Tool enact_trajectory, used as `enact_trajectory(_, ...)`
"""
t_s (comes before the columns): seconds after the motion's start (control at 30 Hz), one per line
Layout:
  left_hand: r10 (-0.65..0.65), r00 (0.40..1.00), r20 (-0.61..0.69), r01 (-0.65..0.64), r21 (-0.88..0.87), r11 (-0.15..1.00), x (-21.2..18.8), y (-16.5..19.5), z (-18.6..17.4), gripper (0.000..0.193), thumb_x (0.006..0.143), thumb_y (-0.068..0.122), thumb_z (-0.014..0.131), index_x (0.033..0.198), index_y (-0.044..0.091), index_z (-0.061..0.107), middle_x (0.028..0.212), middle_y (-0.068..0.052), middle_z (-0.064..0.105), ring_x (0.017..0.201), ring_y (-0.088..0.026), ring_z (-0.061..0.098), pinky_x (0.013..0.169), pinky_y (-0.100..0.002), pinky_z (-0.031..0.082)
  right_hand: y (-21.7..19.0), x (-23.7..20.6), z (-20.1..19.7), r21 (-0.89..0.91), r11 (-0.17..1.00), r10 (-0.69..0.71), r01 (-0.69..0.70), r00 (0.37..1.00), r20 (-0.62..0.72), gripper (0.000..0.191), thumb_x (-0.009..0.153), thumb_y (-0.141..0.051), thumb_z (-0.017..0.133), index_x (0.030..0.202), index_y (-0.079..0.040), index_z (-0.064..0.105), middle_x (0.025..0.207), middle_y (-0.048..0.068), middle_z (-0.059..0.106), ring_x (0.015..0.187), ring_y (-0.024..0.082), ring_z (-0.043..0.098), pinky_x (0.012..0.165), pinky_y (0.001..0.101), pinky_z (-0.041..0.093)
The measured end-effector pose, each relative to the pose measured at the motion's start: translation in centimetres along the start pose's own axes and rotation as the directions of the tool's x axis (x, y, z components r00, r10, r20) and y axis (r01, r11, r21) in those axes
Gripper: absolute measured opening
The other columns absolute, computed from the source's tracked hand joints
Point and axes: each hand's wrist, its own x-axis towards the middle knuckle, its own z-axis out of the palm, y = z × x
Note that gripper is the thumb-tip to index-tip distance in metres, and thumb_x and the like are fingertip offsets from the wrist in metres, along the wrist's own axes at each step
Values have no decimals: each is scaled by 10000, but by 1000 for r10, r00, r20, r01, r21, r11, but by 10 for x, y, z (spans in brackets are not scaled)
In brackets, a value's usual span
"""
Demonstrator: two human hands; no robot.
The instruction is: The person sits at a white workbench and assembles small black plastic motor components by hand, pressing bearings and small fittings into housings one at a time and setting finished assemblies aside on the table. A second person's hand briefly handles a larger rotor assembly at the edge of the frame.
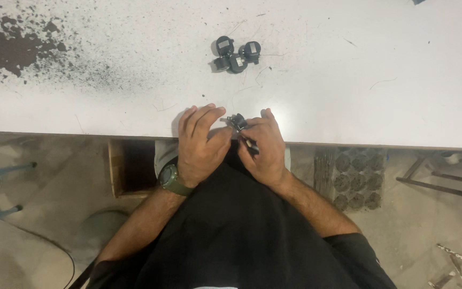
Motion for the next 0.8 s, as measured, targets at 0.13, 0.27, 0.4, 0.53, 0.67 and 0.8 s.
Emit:
enact_trajectory(0.13,33,999,15,-34,43,999,-2,-1,3,137,885,108,822,994,125,740,1372,-62,596,1348,-270,529,1177,-547,376,-1,1,0,20,1000,-19,19,1000,3,339,813,73,771,1075,-36,585,1070,138,663,1067,344,677,1196,646,388)
enact_trajectory(0.27,28,1000,-12,-27,51,998,0,0,9,143,913,141,829,1037,140,757,1368,-66,593,1339,-273,522,1184,-550,349,5,1,0,30,999,-33,32,999,15,351,805,73,772,1079,-34,580,1061,140,664,1060,343,677,1197,654,378)
enact_trajectory(0.4,-72,997,-10,72,16,997,2,1,9,144,908,129,817,1036,126,752,1342,-67,615,1330,-282,537,1198,-552,332,11,-1,4,47,998,-40,41,999,-19,355,800,76,773,1079,-36,586,1025,124,658,1063,344,677,1203,651,381)
enact_trajectory(0.53,-195,978,70,199,-49,979,4,2,5,123,889,124,798,1002,134,749,1211,-10,656,1285,-257,560,1188,-551,315,15,-4,7,32,998,-54,55,998,-30,356,809,90,773,1080,-48,588,1020,122,656,1087,343,678,1215,647,343)
enact_trajectory(0.67,-202,975,87,208,-56,977,8,2,7,114,887,113,778,992,126,735,1178,-1,695,1288,-242,567,1193,-560,288,23,-10,6,33,986,-161,161,987,-18,352,844,114,755,1102,-49,579,1025,99,652,1197,344,673,1247,642,276)
enact_trajectory(0.8,-211,974,79,217,-67,974,8,3,9,101,894,104,767,982,124,720,1174,5,715,1292,-227,572,1205,-555,275,29,-13,10,11,978,-209,209,978,-24,341,844,130,751,1079,-64,599,983,94,640,1235,315,668,1263,601,278)
